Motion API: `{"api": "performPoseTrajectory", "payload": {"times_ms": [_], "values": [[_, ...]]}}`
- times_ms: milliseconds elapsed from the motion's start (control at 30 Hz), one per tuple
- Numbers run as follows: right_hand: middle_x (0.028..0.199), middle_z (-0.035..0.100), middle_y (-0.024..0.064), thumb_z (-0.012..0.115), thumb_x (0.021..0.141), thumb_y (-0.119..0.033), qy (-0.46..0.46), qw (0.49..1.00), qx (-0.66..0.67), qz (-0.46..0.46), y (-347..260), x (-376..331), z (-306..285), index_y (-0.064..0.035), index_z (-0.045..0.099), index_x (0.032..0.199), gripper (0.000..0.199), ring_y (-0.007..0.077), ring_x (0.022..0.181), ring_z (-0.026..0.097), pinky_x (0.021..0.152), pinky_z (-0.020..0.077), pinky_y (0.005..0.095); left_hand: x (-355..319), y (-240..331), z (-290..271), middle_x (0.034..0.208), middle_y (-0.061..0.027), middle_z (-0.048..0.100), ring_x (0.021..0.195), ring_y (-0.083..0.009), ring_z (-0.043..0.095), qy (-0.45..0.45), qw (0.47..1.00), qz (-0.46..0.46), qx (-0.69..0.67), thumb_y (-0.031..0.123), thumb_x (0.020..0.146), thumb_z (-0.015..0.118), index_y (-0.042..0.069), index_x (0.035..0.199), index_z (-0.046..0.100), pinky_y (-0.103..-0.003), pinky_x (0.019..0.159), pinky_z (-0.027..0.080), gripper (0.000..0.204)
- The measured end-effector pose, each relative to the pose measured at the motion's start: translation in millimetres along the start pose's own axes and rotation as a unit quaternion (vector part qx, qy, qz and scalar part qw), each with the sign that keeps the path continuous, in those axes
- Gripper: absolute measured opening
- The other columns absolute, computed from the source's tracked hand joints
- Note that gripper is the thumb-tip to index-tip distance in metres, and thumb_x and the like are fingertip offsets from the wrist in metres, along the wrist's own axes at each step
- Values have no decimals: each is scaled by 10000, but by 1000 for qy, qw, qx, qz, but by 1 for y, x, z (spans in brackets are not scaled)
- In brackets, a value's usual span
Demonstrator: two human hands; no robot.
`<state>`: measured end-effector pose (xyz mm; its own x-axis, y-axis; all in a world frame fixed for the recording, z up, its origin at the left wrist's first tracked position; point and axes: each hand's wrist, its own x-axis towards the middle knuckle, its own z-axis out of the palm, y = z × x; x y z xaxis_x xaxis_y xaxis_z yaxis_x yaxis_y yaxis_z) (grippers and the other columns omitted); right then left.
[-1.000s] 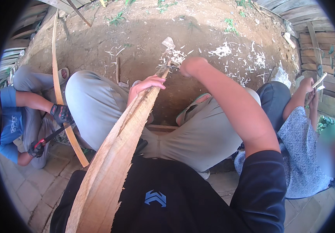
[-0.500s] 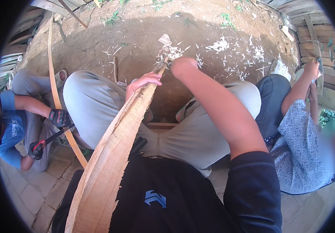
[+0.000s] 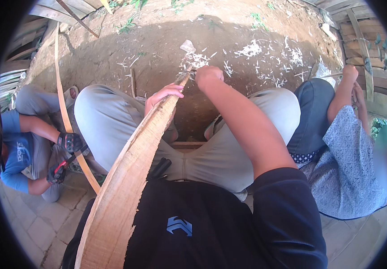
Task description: The person sits on the ground and uses a chisel to shave and shape a long, thin piece of wood held between their legs. Another person is visible in the background using a hand saw on a separate piece of wood.
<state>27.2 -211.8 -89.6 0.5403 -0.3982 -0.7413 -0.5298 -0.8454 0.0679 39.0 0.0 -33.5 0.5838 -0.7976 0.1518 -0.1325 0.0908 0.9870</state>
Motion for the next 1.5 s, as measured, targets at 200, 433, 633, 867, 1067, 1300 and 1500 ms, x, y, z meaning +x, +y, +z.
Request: {"api": "performPoseTrajectory", "payload": {"times_ms": [200,433,633,867,1067,1300,1500], "values": [[1243,694,31,638,908,-170,5,1000,2,-10,0,13,6,-118,714,1201,308,256,1068,699,714,611,476,1,-11,-4,1168,-178,656,1167,-246,561,-9,999,50,-13,282,822,699,-31,979,682,-355,1029,380,350],[1262,680,29,608,939,-210,11,1000,6,8,0,42,24,-132,705,1213,301,250,1100,684,712,610,486,-5,-8,6,1148,-175,665,1157,-249,566,30,999,19,-36,216,823,697,-33,981,690,-364,1034,373,296],[1314,649,44,457,1022,-445,9,1000,19,-5,-4,49,22,-139,663,1276,448,253,1165,652,764,595,547,-2,-8,1,1148,-192,664,1165,-260,565,14,999,40,-26,224,815,696,-40,976,688,-384,1037,376,310],[1290,664,46,467,1022,-427,15,1000,16,4,-8,60,22,-142,685,1246,424,258,1142,663,733,599,538,-6,-8,3,1141,-200,663,1155,-276,570,38,998,23,-36,287,822,707,-57,982,686,-385,1022,385,380],[1276,667,107,405,1037,-454,24,1000,13,-8,-6,67,26,-108,688,1225,485,313,1120,674,810,597,512,-7,-5,7,1140,-201,663,1154,-273,570,55,998,1,-3,238,838,709,-52,971,686,-371,1004,397,320],[1352,624,75,414,1038,-440,-14,999,40,16,-16,87,26,-134,671,1265,460,304,1167,649,769,594,568,-4,7,6,1144,-197,664,1151,-269,573,55,998,-14,-15,270,847,701,-43,984,688,-380,1023,386,342],[1249,682,17,575,959,-223,13,1000,16,15,-13,100,34,-131,704,1219,304,260,1075,684,618,588,504,-2,9,7,1137,-99,665,1156,-208,567,43,999,-12,-5,18,749,657,19,963,667,-276,980,394,215]]}}
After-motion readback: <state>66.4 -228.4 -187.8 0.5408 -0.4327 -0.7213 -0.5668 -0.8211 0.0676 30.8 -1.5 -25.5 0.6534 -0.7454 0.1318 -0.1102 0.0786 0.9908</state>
